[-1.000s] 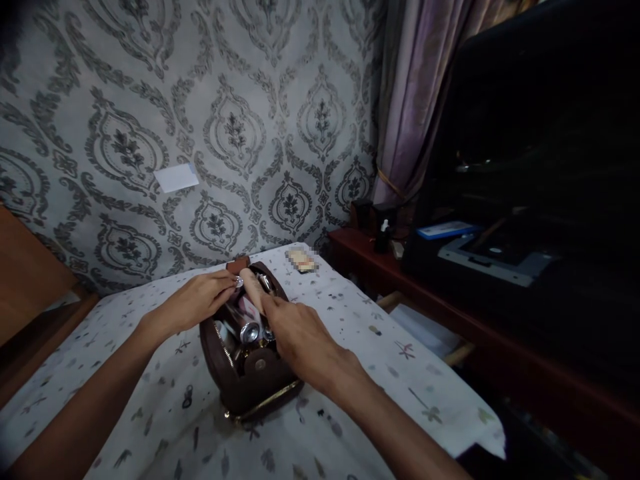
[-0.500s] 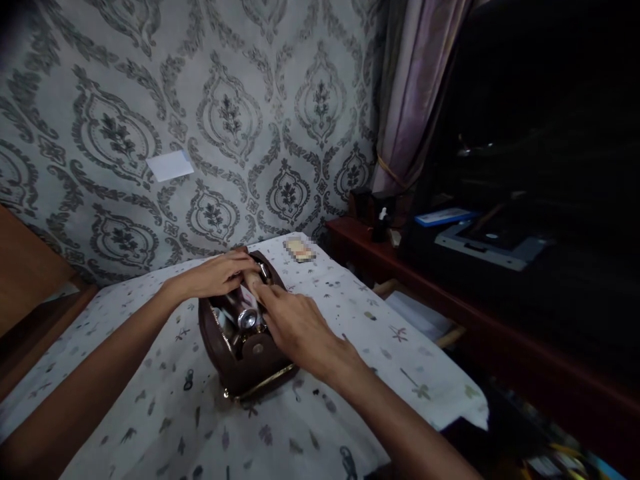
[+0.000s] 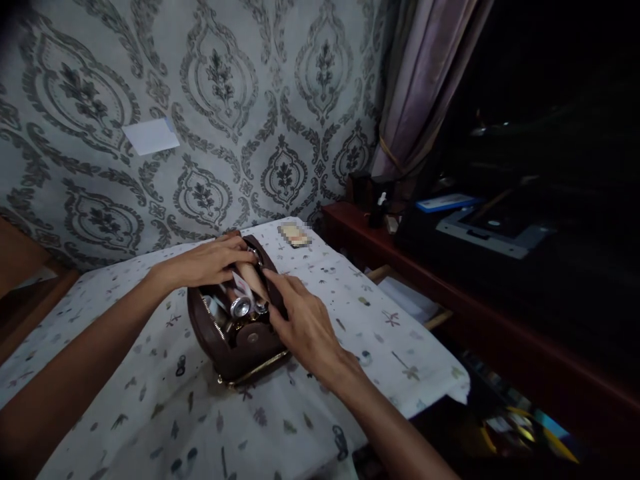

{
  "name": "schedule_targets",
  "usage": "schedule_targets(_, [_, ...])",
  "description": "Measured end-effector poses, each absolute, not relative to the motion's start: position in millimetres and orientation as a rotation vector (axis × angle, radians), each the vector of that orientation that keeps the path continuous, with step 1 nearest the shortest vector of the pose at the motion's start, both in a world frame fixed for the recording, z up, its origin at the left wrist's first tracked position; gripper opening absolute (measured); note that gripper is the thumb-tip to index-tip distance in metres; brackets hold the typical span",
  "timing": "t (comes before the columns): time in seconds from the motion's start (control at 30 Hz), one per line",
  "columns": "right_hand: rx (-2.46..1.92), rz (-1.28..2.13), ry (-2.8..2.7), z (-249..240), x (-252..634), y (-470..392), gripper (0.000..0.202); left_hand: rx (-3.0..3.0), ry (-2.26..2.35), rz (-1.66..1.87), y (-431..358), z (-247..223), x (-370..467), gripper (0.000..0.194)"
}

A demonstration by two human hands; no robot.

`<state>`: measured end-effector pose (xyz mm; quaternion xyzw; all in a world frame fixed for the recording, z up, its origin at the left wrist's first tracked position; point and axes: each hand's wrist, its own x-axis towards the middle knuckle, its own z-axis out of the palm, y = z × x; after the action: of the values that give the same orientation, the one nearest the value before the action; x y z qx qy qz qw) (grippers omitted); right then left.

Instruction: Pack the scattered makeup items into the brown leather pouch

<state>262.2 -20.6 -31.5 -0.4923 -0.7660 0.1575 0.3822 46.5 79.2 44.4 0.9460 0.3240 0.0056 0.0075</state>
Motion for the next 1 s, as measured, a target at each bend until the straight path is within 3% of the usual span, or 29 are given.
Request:
schedule_targets(0.2, [-1.322,0.475,-1.989,-26,265,-22,0.046,2.937,0.979,-0.029,83,47,43,0.043])
schedule_targets(0.5, [-1.487,0.248,-2.111,-22,258,-24,0.039,2.925,1.072,0.037,75,48,35,0.058])
schedule_targets(0.73, [-1.648,0.103,-2.172,-21,249,-22,0.025,2.974,1.077,0.198,21,61,54,0.019])
schedule_targets(0.9, [-1.733,0.116,-2.242,-12,245,-22,0.022,2.946,1.255,0.129,6,54,61,0.026])
schedule_targets(1.0, [-1.734,0.123,-2.234,-12,245,-22,0.020,2.922,1.274,0.136,6,51,61,0.021])
